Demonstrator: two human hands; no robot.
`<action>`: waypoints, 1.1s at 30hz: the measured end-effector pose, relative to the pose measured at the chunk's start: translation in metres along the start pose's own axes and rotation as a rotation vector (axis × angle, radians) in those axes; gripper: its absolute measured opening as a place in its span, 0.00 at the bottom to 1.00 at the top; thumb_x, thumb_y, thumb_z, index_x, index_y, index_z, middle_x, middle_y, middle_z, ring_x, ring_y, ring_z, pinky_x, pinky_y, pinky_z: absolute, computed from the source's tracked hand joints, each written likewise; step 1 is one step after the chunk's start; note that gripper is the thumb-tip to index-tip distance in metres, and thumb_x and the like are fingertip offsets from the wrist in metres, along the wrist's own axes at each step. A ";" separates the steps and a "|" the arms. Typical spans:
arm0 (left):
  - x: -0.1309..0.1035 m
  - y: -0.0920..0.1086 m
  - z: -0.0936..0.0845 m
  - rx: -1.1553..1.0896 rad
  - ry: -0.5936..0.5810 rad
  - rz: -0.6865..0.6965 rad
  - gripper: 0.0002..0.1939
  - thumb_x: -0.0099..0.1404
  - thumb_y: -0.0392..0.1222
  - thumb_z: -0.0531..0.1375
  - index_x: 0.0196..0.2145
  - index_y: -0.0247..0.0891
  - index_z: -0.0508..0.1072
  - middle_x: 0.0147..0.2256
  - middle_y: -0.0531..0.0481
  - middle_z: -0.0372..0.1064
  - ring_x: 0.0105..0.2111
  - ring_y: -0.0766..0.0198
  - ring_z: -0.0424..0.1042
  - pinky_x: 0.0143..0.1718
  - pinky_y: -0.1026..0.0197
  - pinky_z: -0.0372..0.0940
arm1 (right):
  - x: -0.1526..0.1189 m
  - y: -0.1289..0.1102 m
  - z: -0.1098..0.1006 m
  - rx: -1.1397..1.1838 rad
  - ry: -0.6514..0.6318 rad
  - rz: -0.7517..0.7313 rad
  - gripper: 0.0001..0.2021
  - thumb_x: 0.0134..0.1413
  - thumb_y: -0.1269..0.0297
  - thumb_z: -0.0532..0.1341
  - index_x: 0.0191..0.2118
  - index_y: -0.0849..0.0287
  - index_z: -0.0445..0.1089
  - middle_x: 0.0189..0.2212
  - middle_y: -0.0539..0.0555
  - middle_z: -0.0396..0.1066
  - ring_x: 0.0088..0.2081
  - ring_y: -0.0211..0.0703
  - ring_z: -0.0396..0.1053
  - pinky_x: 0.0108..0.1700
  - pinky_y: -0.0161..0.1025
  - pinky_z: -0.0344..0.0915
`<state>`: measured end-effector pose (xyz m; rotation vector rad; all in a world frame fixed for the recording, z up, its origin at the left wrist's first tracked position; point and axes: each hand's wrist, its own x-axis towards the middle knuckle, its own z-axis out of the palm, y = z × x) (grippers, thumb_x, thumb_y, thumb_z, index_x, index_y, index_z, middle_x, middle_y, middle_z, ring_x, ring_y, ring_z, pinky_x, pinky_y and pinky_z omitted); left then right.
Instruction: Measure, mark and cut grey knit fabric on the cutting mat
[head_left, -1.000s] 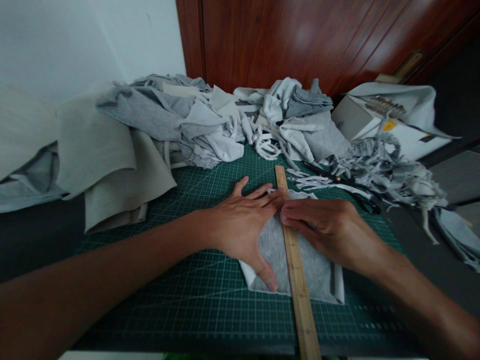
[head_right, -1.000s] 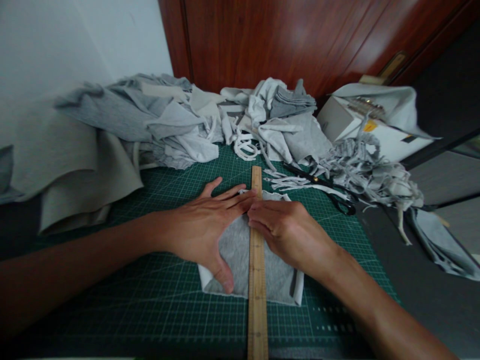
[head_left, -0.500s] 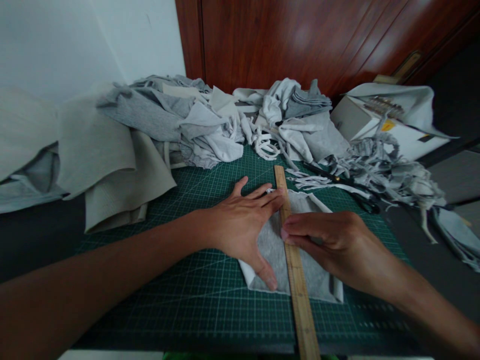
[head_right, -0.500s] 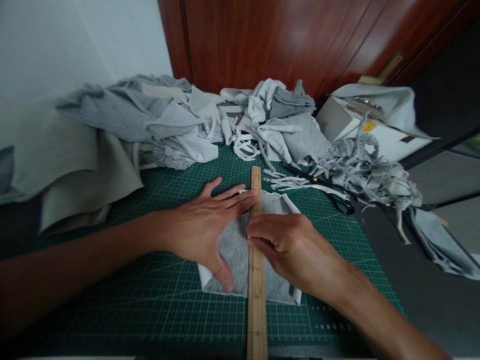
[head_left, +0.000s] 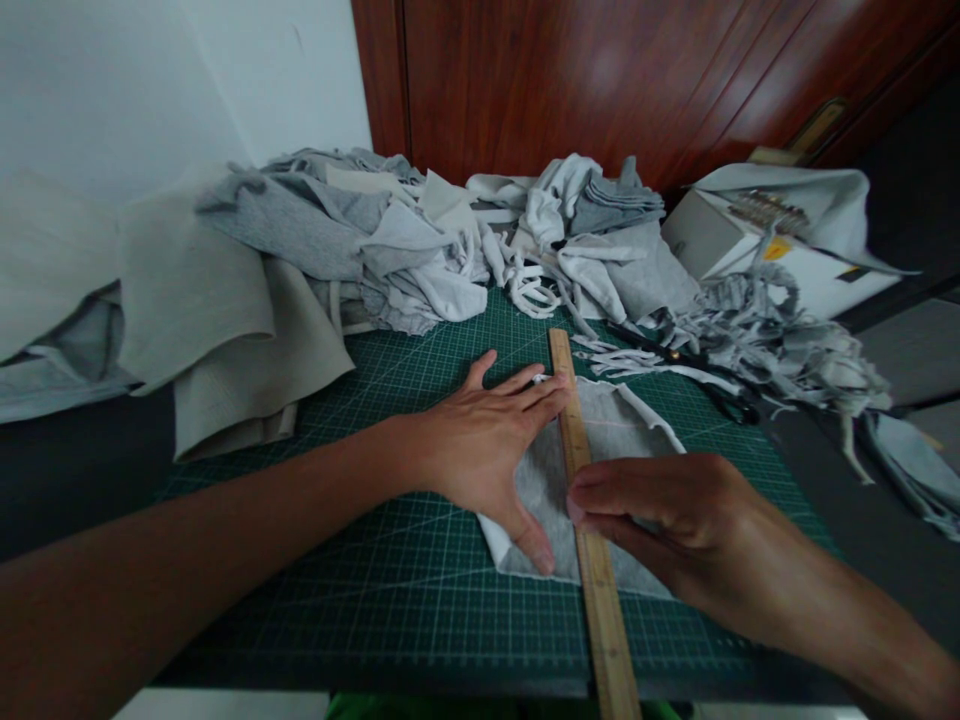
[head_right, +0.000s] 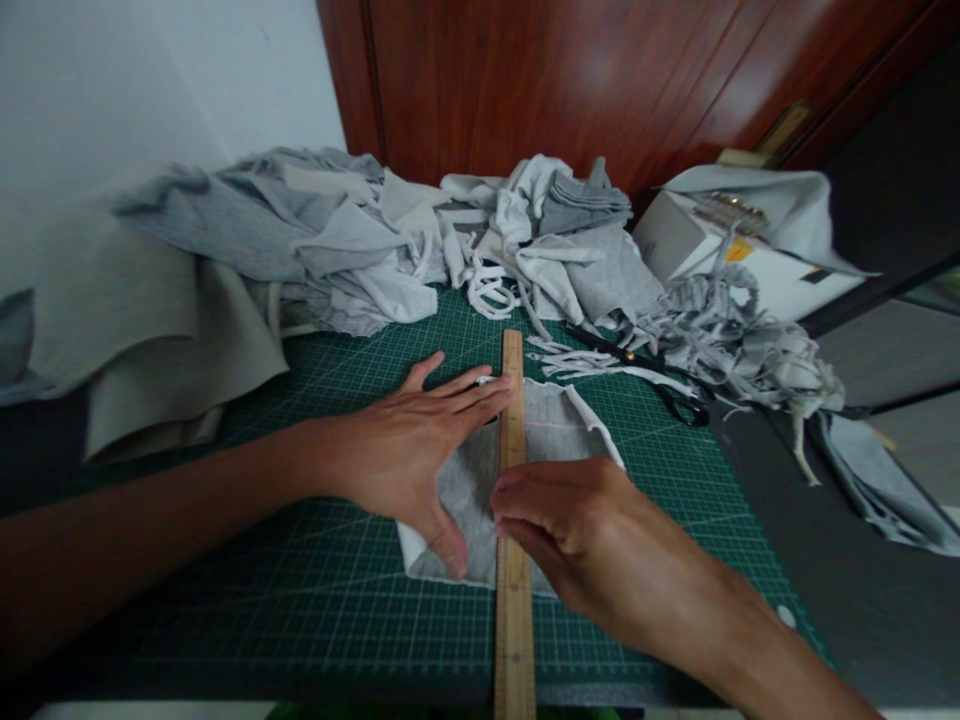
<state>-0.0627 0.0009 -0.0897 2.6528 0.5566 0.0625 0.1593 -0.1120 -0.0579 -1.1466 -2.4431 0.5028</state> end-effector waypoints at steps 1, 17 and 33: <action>0.000 0.000 0.000 -0.001 0.001 0.000 0.71 0.51 0.79 0.61 0.76 0.37 0.36 0.76 0.41 0.28 0.76 0.38 0.28 0.67 0.29 0.10 | -0.001 -0.001 0.000 0.000 0.006 0.000 0.11 0.70 0.70 0.60 0.40 0.53 0.79 0.32 0.52 0.81 0.31 0.43 0.79 0.33 0.35 0.75; 0.001 0.002 0.000 -0.001 -0.020 -0.021 0.72 0.51 0.80 0.60 0.76 0.34 0.35 0.76 0.41 0.25 0.76 0.39 0.26 0.66 0.31 0.07 | -0.014 -0.018 0.007 0.002 -0.012 0.031 0.12 0.73 0.70 0.56 0.45 0.56 0.78 0.37 0.56 0.82 0.33 0.40 0.80 0.32 0.33 0.72; 0.001 0.003 -0.001 0.016 -0.021 -0.032 0.72 0.50 0.80 0.61 0.76 0.35 0.34 0.77 0.39 0.28 0.76 0.37 0.27 0.67 0.30 0.10 | -0.023 -0.032 0.004 0.194 -0.113 0.065 0.10 0.70 0.71 0.59 0.42 0.54 0.78 0.34 0.52 0.81 0.33 0.39 0.79 0.32 0.32 0.72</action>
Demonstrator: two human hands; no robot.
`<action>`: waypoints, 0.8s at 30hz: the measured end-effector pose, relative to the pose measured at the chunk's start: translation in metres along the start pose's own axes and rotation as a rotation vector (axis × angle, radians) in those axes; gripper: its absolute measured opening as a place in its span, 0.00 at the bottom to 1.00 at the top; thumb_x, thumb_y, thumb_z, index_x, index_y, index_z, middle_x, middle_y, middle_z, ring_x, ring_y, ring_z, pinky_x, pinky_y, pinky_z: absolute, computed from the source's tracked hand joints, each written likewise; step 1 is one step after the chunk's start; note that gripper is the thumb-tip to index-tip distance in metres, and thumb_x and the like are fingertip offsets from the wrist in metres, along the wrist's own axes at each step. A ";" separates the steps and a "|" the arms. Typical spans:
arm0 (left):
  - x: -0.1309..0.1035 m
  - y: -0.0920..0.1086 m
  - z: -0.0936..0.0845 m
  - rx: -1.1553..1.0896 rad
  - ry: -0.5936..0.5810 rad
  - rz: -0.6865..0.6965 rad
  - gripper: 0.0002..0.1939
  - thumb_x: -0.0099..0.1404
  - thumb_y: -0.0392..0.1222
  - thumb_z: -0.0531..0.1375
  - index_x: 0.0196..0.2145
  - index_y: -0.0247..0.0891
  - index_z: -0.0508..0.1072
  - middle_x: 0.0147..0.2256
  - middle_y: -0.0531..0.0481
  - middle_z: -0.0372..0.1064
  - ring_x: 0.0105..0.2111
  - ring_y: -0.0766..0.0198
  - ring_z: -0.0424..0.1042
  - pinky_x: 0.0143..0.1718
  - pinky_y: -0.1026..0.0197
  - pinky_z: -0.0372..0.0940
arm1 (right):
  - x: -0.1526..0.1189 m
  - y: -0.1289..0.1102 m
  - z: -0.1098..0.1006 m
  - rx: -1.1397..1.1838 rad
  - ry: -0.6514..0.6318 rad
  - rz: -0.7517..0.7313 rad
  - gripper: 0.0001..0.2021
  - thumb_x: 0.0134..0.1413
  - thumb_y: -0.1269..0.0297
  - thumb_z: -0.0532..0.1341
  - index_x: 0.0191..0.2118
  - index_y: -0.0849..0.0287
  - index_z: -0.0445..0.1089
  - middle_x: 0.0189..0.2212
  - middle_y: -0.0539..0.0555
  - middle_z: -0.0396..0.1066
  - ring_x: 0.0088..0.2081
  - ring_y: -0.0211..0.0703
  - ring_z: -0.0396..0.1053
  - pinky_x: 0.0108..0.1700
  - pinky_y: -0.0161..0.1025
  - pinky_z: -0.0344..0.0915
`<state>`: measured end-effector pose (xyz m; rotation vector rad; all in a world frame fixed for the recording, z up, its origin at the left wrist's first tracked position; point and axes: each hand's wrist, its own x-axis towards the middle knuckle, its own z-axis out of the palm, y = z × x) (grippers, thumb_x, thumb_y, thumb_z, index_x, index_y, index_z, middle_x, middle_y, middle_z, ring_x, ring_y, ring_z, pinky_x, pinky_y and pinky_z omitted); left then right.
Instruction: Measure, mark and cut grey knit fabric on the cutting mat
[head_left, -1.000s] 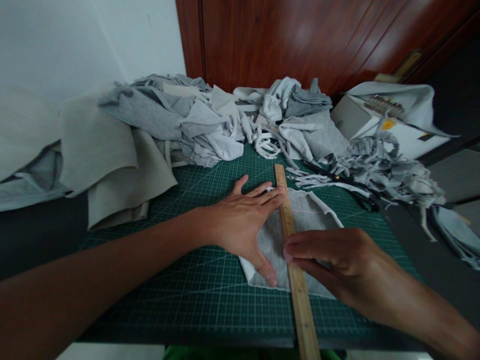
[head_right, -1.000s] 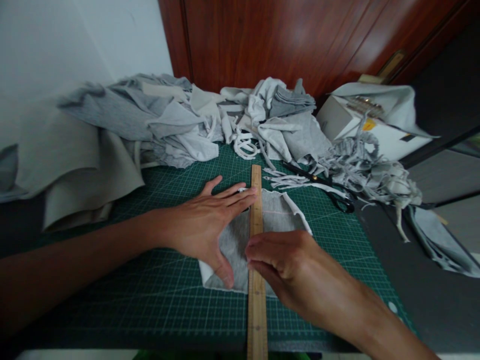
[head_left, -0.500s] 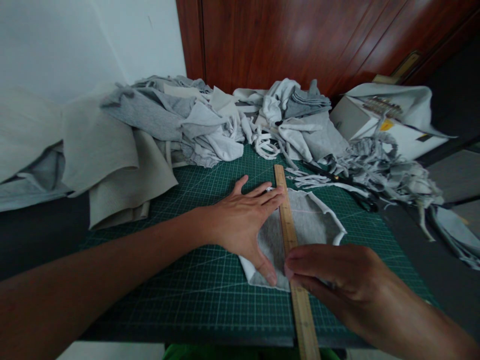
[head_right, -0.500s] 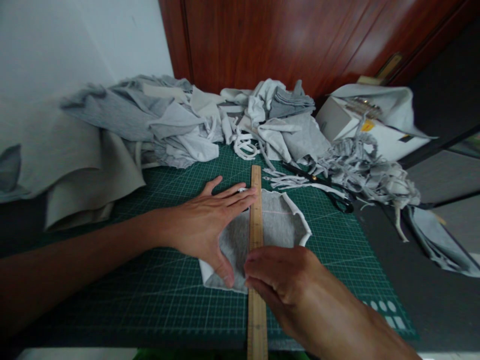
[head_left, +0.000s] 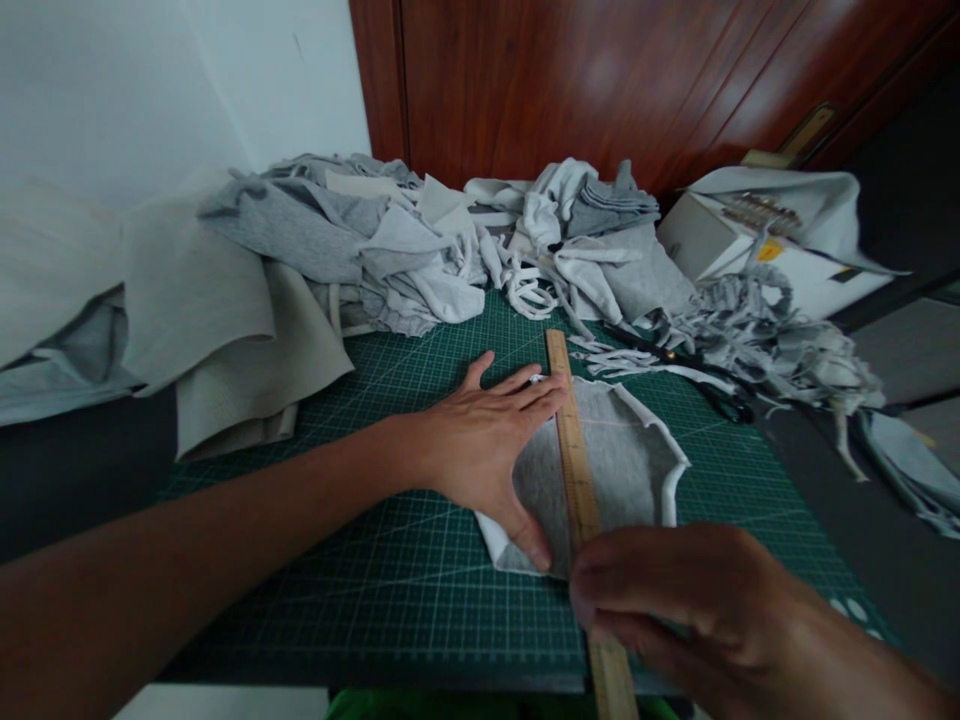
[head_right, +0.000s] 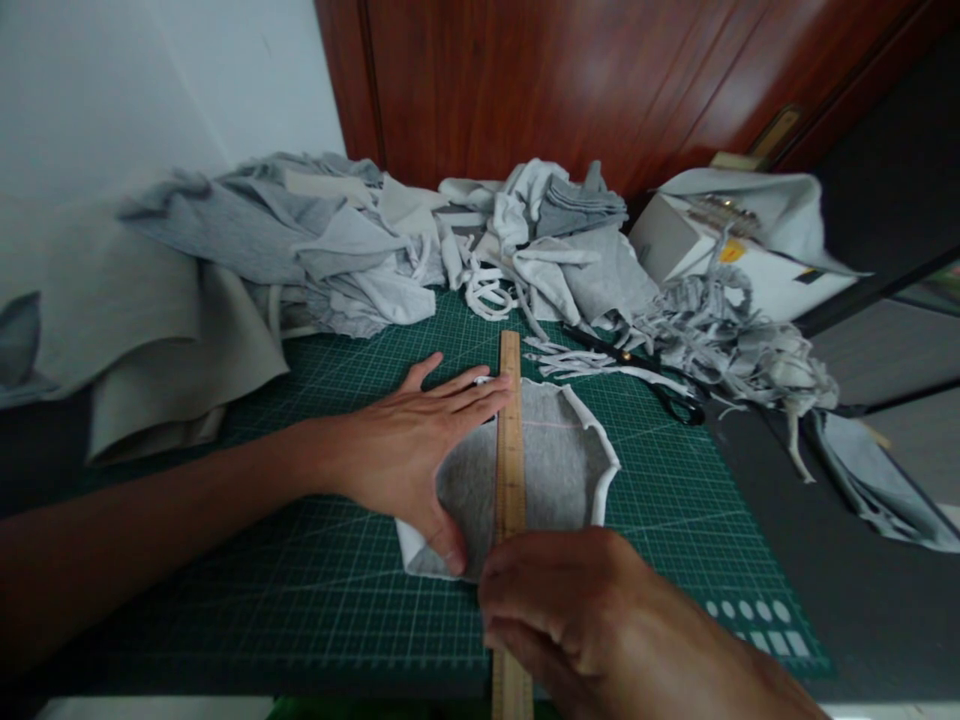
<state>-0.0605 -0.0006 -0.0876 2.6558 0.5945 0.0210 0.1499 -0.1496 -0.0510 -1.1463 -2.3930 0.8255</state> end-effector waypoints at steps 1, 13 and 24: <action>0.000 0.000 0.000 0.002 0.000 -0.001 0.72 0.50 0.80 0.61 0.76 0.36 0.35 0.77 0.40 0.28 0.76 0.37 0.27 0.67 0.30 0.10 | 0.001 0.002 -0.004 0.012 0.040 0.001 0.09 0.69 0.71 0.60 0.43 0.54 0.79 0.36 0.52 0.82 0.34 0.40 0.80 0.33 0.32 0.73; 0.001 -0.002 0.000 -0.013 0.012 0.018 0.71 0.49 0.78 0.62 0.76 0.40 0.35 0.77 0.41 0.29 0.76 0.38 0.28 0.66 0.27 0.09 | 0.041 0.056 -0.039 -0.086 0.435 0.068 0.06 0.62 0.66 0.70 0.43 0.48 0.83 0.41 0.48 0.84 0.42 0.45 0.82 0.47 0.41 0.77; 0.001 -0.002 -0.001 0.041 0.014 0.015 0.70 0.51 0.78 0.61 0.76 0.39 0.34 0.77 0.38 0.31 0.76 0.37 0.29 0.67 0.29 0.12 | 0.041 0.073 -0.026 0.813 0.575 0.257 0.09 0.53 0.67 0.76 0.41 0.52 0.82 0.34 0.49 0.83 0.32 0.36 0.79 0.38 0.34 0.76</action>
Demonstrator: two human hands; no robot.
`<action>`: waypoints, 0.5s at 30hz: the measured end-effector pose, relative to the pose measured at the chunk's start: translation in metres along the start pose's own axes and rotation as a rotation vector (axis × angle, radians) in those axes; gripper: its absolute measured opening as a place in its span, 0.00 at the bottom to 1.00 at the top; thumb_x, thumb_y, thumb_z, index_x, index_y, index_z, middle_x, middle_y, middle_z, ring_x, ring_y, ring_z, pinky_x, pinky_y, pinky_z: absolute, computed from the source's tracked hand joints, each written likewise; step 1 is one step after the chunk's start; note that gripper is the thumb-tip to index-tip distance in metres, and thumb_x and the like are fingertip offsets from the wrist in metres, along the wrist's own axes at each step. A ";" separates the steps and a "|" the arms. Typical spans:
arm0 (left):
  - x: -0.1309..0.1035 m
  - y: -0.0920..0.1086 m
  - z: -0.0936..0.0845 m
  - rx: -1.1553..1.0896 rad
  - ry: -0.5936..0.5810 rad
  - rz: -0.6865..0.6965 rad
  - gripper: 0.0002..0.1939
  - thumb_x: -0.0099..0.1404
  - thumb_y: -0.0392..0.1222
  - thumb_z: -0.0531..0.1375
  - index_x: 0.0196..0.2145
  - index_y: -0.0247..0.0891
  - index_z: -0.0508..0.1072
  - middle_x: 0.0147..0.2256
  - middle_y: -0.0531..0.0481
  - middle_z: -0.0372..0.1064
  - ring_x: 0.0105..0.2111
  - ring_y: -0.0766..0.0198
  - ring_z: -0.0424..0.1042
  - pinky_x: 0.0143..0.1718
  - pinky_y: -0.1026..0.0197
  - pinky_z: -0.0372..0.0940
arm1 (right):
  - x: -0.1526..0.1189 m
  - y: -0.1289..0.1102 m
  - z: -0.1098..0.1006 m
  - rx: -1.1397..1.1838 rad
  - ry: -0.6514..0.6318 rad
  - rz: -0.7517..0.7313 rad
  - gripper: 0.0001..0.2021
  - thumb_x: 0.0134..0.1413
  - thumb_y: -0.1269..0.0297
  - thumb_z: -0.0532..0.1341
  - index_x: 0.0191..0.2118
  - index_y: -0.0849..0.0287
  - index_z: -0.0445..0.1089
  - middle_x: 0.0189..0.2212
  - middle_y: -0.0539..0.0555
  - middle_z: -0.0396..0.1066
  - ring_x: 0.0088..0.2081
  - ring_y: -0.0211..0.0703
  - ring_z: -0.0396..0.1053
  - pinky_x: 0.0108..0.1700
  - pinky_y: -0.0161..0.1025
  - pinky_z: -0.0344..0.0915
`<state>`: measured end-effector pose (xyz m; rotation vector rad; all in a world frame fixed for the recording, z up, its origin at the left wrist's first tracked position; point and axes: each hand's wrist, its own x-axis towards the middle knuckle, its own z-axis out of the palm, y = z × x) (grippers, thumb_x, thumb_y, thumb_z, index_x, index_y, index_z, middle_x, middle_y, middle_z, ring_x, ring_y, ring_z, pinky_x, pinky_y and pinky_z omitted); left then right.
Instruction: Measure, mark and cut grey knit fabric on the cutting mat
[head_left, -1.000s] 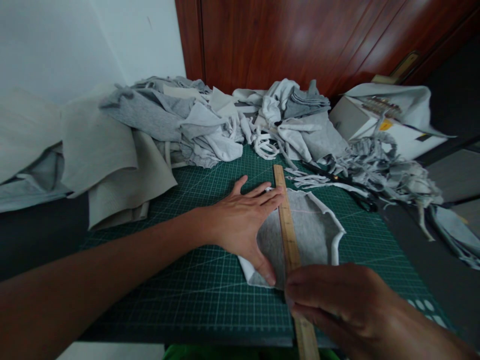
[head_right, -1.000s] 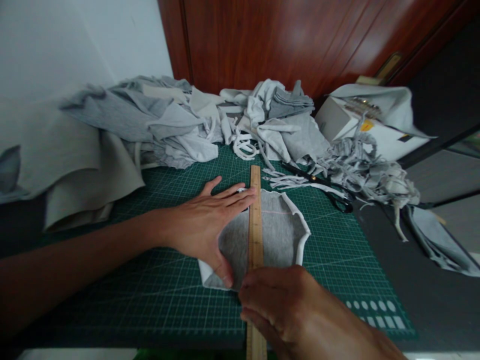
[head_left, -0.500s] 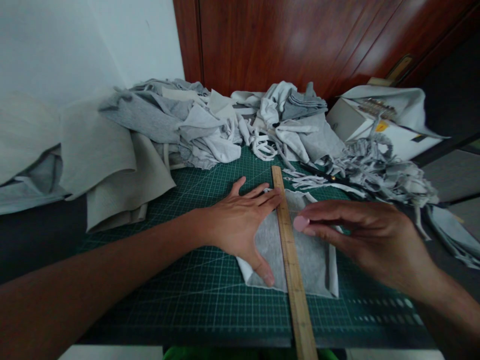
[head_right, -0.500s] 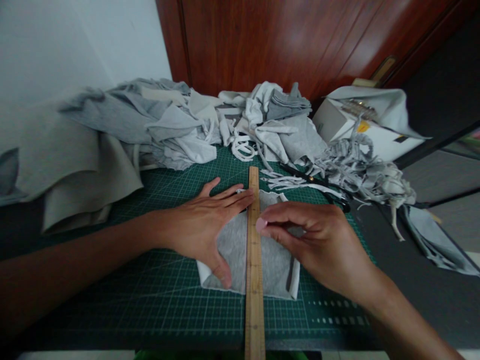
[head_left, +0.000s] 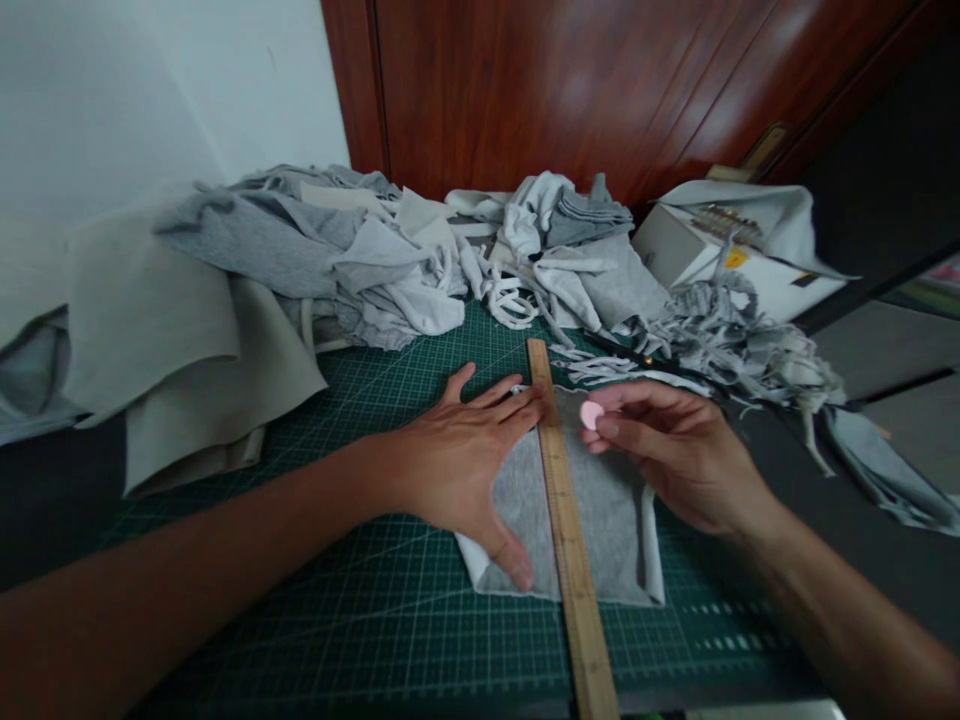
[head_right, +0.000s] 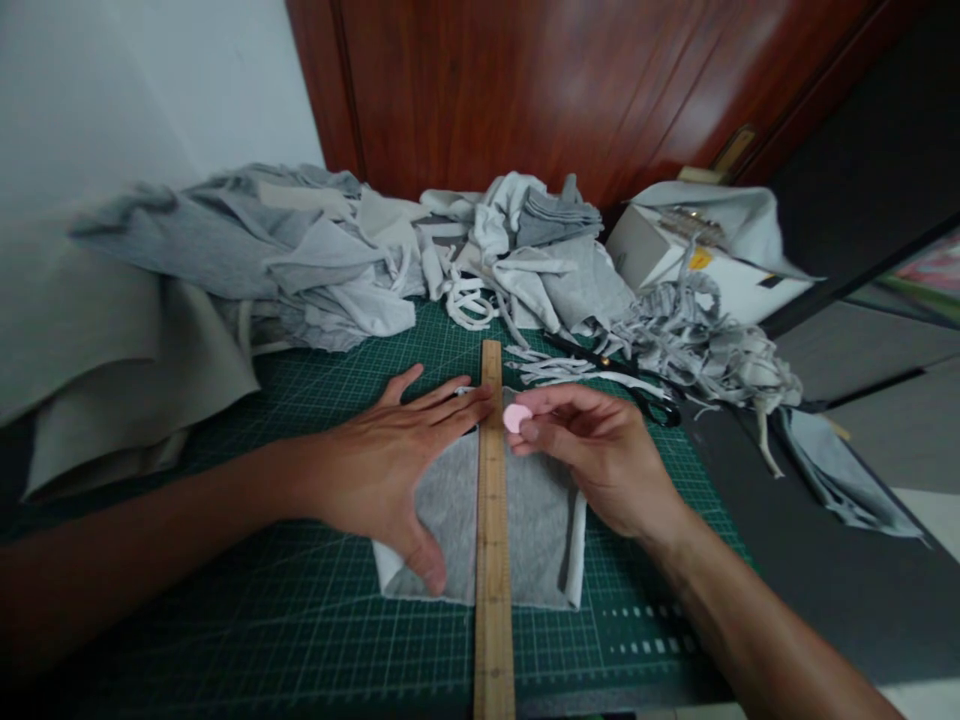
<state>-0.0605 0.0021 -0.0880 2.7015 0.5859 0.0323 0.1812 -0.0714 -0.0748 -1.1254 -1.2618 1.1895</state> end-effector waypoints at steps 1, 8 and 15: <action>0.000 0.000 0.000 0.009 0.003 0.000 0.70 0.52 0.78 0.61 0.76 0.39 0.34 0.77 0.38 0.31 0.76 0.37 0.29 0.68 0.29 0.12 | -0.001 0.002 0.002 0.052 -0.001 0.032 0.08 0.52 0.66 0.76 0.39 0.53 0.82 0.33 0.49 0.82 0.31 0.35 0.78 0.38 0.34 0.76; -0.001 -0.001 -0.003 0.035 -0.029 -0.049 0.69 0.52 0.76 0.62 0.77 0.40 0.33 0.77 0.39 0.28 0.76 0.38 0.30 0.69 0.30 0.14 | 0.001 0.009 0.012 0.117 0.048 0.080 0.10 0.49 0.61 0.77 0.35 0.56 0.79 0.28 0.47 0.75 0.27 0.35 0.69 0.33 0.36 0.68; 0.001 -0.002 -0.005 0.062 -0.040 -0.078 0.70 0.51 0.75 0.64 0.77 0.42 0.33 0.76 0.40 0.30 0.76 0.37 0.32 0.70 0.29 0.18 | -0.002 0.017 -0.013 -0.024 0.014 0.044 0.17 0.58 0.52 0.72 0.35 0.56 0.67 0.23 0.44 0.69 0.25 0.35 0.66 0.31 0.37 0.66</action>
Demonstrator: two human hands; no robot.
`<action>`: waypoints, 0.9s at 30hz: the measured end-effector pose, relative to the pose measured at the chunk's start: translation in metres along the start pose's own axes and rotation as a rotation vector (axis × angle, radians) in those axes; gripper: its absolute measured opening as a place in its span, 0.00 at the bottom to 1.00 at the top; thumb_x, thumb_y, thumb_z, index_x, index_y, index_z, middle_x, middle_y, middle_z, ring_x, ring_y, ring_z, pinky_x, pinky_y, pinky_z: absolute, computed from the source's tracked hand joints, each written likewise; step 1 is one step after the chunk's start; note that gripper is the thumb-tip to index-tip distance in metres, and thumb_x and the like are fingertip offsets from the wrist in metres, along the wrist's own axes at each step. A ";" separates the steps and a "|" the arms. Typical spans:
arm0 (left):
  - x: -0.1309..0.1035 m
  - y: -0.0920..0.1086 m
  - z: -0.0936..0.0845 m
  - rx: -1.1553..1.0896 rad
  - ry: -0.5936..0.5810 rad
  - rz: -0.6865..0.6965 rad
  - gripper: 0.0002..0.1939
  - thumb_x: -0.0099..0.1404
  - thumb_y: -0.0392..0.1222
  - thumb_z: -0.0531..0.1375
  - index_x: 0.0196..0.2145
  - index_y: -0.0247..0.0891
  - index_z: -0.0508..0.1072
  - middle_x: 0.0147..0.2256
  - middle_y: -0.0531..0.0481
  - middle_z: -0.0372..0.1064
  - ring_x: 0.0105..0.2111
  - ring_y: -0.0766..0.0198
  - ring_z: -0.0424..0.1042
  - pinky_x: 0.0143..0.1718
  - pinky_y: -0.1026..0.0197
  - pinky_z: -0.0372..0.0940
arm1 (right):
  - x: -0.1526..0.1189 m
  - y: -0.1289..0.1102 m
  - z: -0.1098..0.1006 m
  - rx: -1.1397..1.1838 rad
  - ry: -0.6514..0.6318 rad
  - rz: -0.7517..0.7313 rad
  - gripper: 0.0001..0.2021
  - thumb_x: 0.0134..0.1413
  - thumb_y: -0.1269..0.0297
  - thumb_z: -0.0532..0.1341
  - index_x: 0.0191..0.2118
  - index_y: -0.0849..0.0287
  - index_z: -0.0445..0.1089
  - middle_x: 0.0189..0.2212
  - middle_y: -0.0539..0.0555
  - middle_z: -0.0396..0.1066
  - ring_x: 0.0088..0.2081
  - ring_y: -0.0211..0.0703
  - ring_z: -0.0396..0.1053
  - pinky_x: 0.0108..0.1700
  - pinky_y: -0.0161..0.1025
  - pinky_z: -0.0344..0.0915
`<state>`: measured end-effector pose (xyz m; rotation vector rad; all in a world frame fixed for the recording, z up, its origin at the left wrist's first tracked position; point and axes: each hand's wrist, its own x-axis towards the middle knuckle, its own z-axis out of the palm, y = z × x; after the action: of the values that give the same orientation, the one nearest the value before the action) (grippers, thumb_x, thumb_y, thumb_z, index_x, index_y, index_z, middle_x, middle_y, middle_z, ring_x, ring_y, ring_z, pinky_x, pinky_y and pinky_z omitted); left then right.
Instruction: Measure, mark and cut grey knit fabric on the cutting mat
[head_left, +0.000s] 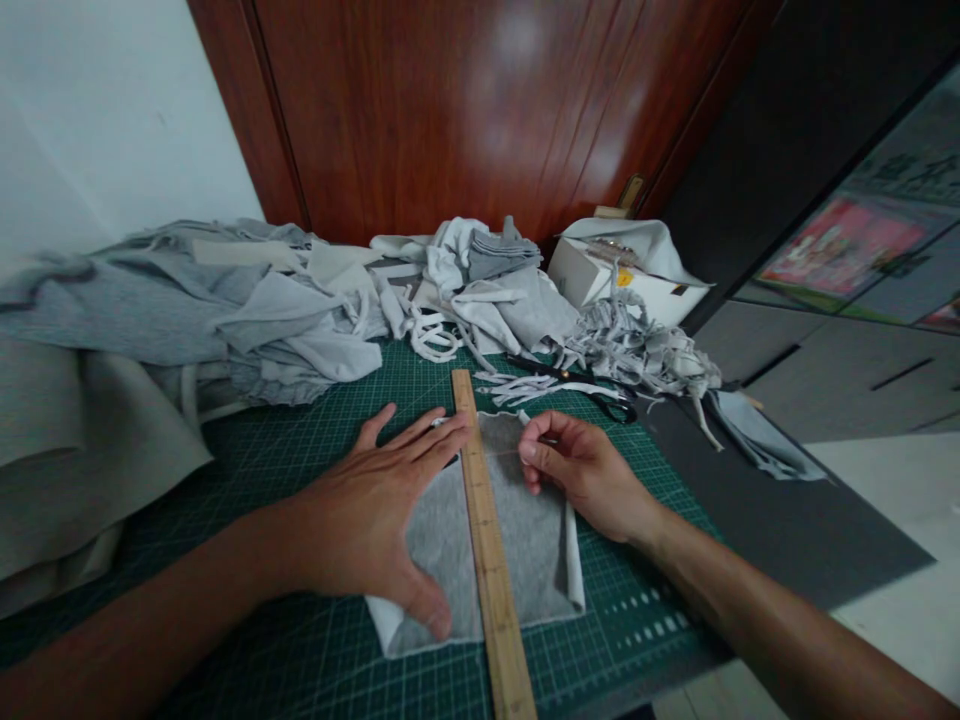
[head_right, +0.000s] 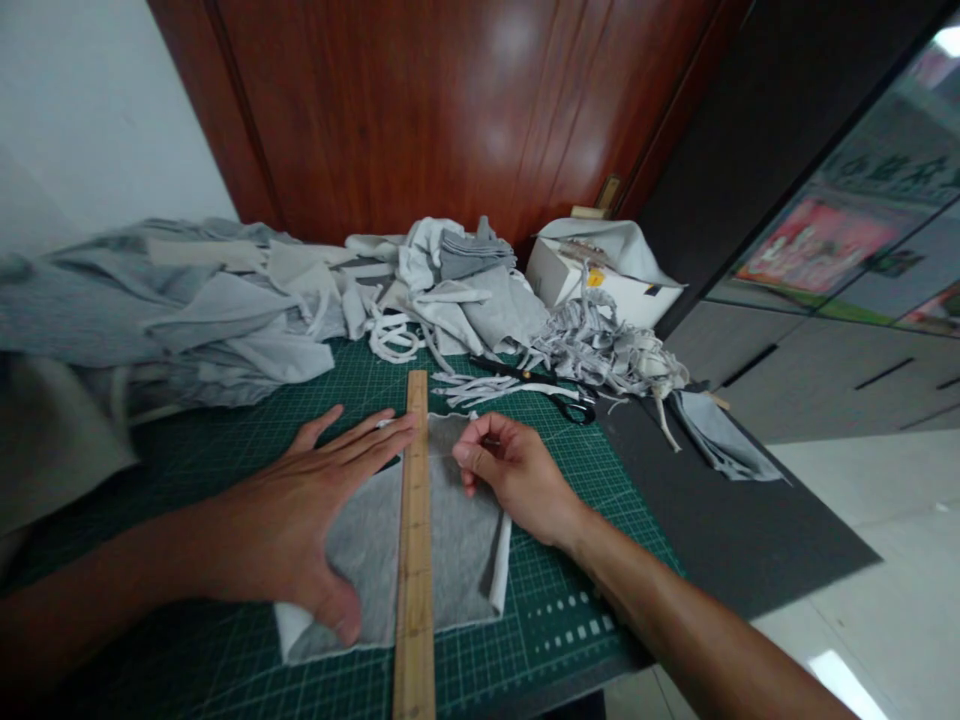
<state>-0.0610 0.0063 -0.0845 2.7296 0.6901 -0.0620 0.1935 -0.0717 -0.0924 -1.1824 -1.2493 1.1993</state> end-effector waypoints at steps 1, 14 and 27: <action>0.000 0.000 0.000 0.003 0.002 -0.002 0.70 0.51 0.75 0.65 0.77 0.43 0.33 0.76 0.40 0.31 0.76 0.36 0.33 0.70 0.29 0.19 | -0.001 0.001 -0.003 -0.011 -0.027 -0.001 0.16 0.60 0.51 0.70 0.36 0.56 0.65 0.24 0.45 0.69 0.25 0.36 0.66 0.31 0.38 0.66; -0.003 0.004 -0.005 0.035 -0.012 -0.042 0.72 0.49 0.76 0.66 0.77 0.45 0.32 0.76 0.39 0.25 0.76 0.38 0.29 0.71 0.30 0.22 | -0.028 -0.014 -0.040 -1.076 -0.024 -0.144 0.08 0.62 0.61 0.63 0.43 0.58 0.68 0.23 0.47 0.67 0.23 0.39 0.63 0.29 0.39 0.53; -0.015 -0.012 -0.007 -0.021 0.302 -0.200 0.46 0.50 0.65 0.73 0.64 0.48 0.69 0.66 0.42 0.62 0.64 0.37 0.63 0.64 0.42 0.61 | -0.027 -0.017 -0.040 -1.273 -0.005 -0.226 0.10 0.63 0.62 0.61 0.47 0.59 0.66 0.33 0.55 0.75 0.31 0.46 0.70 0.33 0.40 0.55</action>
<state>-0.0805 0.0118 -0.0798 2.6668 1.0383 0.3156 0.2344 -0.0978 -0.0755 -1.8022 -2.1681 0.1091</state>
